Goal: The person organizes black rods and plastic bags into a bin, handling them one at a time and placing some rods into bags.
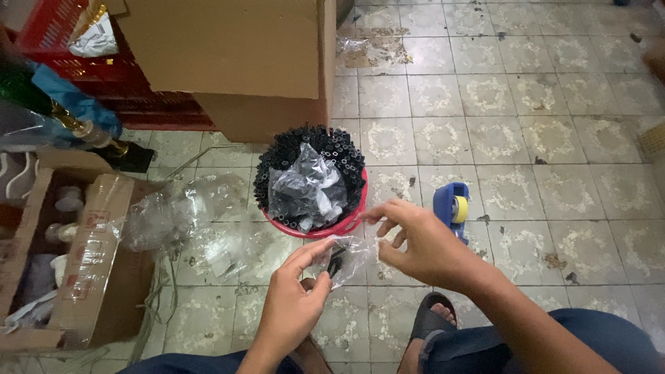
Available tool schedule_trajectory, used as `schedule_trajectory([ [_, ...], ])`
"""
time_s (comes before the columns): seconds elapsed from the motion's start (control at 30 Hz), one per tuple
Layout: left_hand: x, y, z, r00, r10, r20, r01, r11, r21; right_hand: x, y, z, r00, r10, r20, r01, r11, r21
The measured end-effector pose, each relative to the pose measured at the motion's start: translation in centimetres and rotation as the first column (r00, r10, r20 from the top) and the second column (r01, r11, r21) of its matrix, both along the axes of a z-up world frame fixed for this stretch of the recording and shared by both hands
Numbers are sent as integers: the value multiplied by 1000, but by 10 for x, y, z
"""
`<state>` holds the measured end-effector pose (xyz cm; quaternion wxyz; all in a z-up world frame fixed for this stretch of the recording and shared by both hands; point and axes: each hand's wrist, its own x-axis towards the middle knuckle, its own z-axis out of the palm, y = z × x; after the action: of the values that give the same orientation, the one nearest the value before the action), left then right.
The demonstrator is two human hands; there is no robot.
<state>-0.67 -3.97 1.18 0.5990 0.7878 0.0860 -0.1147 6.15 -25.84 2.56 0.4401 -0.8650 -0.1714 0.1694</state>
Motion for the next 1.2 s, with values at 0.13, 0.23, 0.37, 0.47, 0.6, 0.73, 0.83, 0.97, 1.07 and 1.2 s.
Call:
schedule_trajectory([
  [0.13, 1, -1, -1, 999, 27, -30, -28, 999, -18, -8, 6, -29, 981, 166, -104, -173, 983, -62],
  [0.23, 0, 0, 5, 999, 35, -41, -35, 999, -10, -13, 23, -44, 974, 141, 179, -153, 987, 55],
  [0.37, 1, 4, 10, 997, 81, 9, -80, 997, -18, -13, 26, -39, 974, 69, 216, -82, 995, 55],
  [0.47, 4, 5, 13, 983, 167, -83, -171, 984, -46, -10, 26, -35, 985, 10, 175, -16, 999, 32],
  [0.6, 4, 10, 8, 979, 174, -110, -168, 984, 55, -10, 27, -29, 987, -20, 159, 24, 999, -25],
  [0.73, 3, 8, -7, 987, 128, -97, -116, 986, 124, -7, 19, -62, 984, 10, 177, 28, 977, -211],
  [0.83, 3, 8, -10, 988, 64, 139, -82, 988, 132, -6, 21, -27, 976, -66, 206, 65, 998, 9],
  [0.97, 4, 12, -8, 953, 49, 300, -62, 998, 33, -2, 15, -8, 957, -150, 248, 128, 986, 104],
  [1.07, 7, 15, -26, 859, 104, 502, -62, 993, -101, -4, 10, 27, 945, -231, 231, 185, 962, 203],
  [1.2, 11, 4, -47, 981, -16, 195, -1, 996, 88, -13, -4, 54, 983, -143, 118, 98, 939, 328],
])
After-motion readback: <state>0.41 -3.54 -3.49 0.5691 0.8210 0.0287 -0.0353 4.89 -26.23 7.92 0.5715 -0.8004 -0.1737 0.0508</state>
